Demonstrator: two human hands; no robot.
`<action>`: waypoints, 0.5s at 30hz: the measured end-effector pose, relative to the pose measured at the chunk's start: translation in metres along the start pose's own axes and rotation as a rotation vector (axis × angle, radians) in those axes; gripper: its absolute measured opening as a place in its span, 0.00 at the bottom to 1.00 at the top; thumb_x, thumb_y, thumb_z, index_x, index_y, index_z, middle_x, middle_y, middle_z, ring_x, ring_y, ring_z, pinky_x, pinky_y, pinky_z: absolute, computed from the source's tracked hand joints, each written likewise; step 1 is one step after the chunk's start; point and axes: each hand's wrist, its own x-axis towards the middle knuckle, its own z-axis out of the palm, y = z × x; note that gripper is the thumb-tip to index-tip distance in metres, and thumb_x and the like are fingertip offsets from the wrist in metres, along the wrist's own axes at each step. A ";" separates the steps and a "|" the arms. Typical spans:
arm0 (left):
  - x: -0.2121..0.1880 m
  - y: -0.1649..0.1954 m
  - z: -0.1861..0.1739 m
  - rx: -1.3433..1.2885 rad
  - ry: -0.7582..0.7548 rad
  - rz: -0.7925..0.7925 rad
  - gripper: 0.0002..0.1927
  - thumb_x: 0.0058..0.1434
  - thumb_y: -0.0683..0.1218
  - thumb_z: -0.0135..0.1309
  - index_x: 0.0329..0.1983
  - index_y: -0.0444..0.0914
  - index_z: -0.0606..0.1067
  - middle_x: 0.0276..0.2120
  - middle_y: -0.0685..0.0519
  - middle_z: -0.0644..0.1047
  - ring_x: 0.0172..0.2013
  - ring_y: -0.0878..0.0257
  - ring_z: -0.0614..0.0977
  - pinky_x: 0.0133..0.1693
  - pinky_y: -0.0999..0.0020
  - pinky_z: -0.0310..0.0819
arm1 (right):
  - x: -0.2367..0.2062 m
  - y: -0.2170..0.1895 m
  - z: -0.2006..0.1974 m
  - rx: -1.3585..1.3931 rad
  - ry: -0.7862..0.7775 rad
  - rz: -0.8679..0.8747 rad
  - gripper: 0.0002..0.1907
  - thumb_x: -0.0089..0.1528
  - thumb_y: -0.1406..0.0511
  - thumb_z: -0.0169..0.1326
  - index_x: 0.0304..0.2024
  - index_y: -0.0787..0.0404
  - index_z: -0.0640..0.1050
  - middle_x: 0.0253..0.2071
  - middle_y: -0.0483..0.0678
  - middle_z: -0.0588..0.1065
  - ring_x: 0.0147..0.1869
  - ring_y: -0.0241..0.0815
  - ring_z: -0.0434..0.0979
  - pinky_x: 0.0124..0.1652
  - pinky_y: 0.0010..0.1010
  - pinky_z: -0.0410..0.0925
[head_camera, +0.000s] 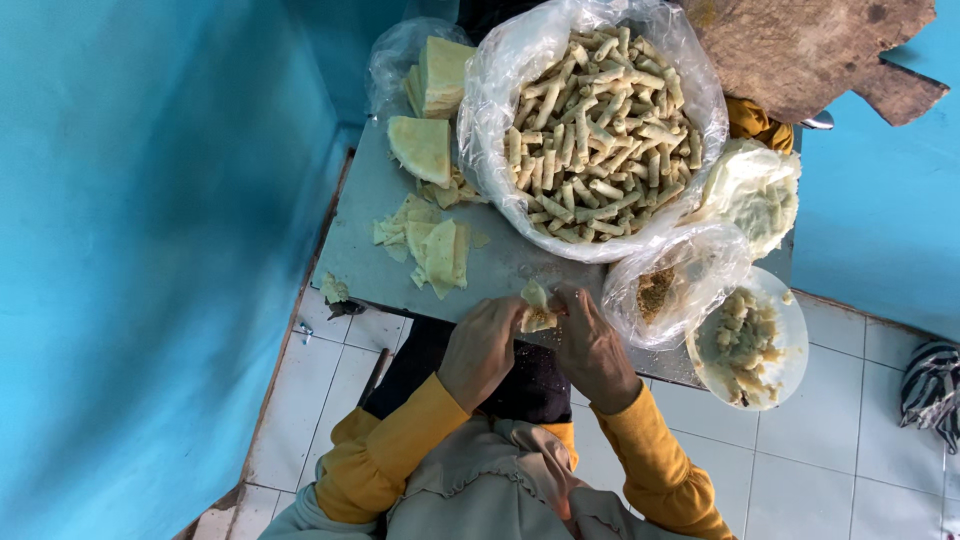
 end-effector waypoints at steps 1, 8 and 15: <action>-0.001 -0.001 0.000 0.003 -0.002 0.048 0.12 0.61 0.35 0.50 0.48 0.34 0.74 0.43 0.45 0.78 0.47 0.47 0.78 0.50 0.56 0.72 | 0.000 0.001 0.001 0.014 0.003 0.004 0.17 0.62 0.80 0.46 0.54 0.69 0.68 0.43 0.59 0.74 0.45 0.57 0.79 0.43 0.41 0.73; -0.001 -0.015 0.001 0.232 -0.046 0.305 0.20 0.51 0.37 0.55 0.49 0.34 0.76 0.48 0.49 0.76 0.50 0.50 0.76 0.52 0.58 0.72 | 0.001 0.004 0.008 -0.138 -0.002 -0.013 0.13 0.65 0.77 0.52 0.52 0.64 0.71 0.44 0.59 0.80 0.41 0.53 0.84 0.36 0.39 0.76; 0.013 -0.034 0.001 0.386 -0.086 0.492 0.14 0.58 0.41 0.56 0.47 0.34 0.75 0.43 0.47 0.74 0.47 0.52 0.76 0.53 0.58 0.72 | -0.003 -0.002 0.000 -0.169 0.013 -0.181 0.20 0.62 0.70 0.56 0.56 0.66 0.70 0.41 0.57 0.79 0.41 0.55 0.81 0.37 0.42 0.75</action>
